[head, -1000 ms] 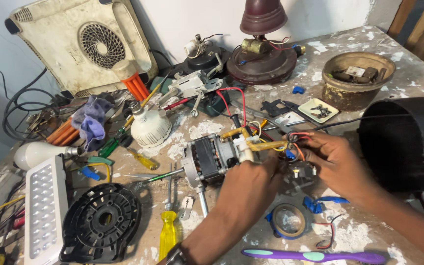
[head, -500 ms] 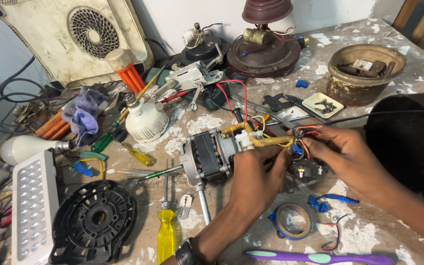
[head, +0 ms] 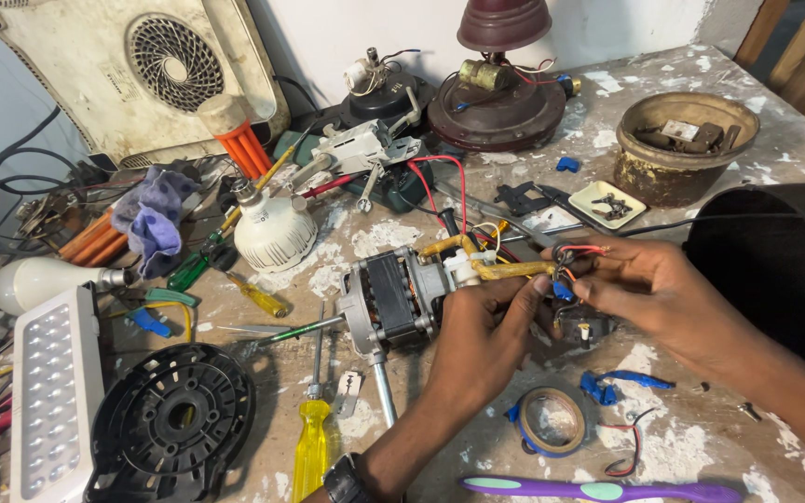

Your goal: The person reassembles the wiring of a small electric motor on a cluttered workbench. They route and position the motor's lead wires, use pliers to grip and adjust connections, and press wire terminals into place by hand while steadying the motor with the other hand.

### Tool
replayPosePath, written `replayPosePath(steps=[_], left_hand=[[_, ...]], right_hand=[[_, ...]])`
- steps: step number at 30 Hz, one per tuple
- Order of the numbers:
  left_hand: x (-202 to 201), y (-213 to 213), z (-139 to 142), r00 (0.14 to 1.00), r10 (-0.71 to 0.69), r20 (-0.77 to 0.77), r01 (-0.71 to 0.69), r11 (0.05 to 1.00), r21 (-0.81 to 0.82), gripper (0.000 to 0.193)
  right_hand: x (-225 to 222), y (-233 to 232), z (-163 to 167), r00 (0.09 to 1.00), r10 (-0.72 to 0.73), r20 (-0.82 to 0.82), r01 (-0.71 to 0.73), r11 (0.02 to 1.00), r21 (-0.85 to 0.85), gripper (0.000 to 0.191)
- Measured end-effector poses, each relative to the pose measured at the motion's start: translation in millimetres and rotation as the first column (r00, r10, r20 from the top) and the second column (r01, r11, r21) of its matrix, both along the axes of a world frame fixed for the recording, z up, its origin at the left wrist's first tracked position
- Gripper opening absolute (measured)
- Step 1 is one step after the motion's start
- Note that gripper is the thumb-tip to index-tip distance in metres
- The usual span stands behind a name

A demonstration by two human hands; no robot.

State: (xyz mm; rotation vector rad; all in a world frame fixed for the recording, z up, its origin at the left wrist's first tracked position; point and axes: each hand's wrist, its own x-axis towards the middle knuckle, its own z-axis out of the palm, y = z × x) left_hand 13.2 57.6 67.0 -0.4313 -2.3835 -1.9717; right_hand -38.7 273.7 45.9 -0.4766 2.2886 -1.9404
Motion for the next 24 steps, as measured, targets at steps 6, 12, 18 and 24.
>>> replayPosePath(steps=[6,12,18,24], left_hand=[[0,1,-3,0.996,0.012,-0.088,-0.014,1.0,-0.019,0.032],[0,0,-5,0.989,-0.02,-0.149,0.008,0.997,-0.081,0.031],[2,1,0,0.986,0.016,-0.169,-0.028,0.997,-0.066,0.028],[5,3,2,0.987,0.039,-0.155,-0.046,0.998,-0.043,0.032]], right_hand=[[22,-20,19,0.987,-0.025,-0.158,0.04,0.995,0.09,0.059],[39,-35,26,0.927,-0.24,-0.288,0.322,0.903,0.283,0.05],[21,-24,15,0.94,-0.178,-0.292,0.24,0.951,0.193,0.035],[4,-12,6,0.99,-0.114,0.086,0.114,0.993,0.008,0.037]])
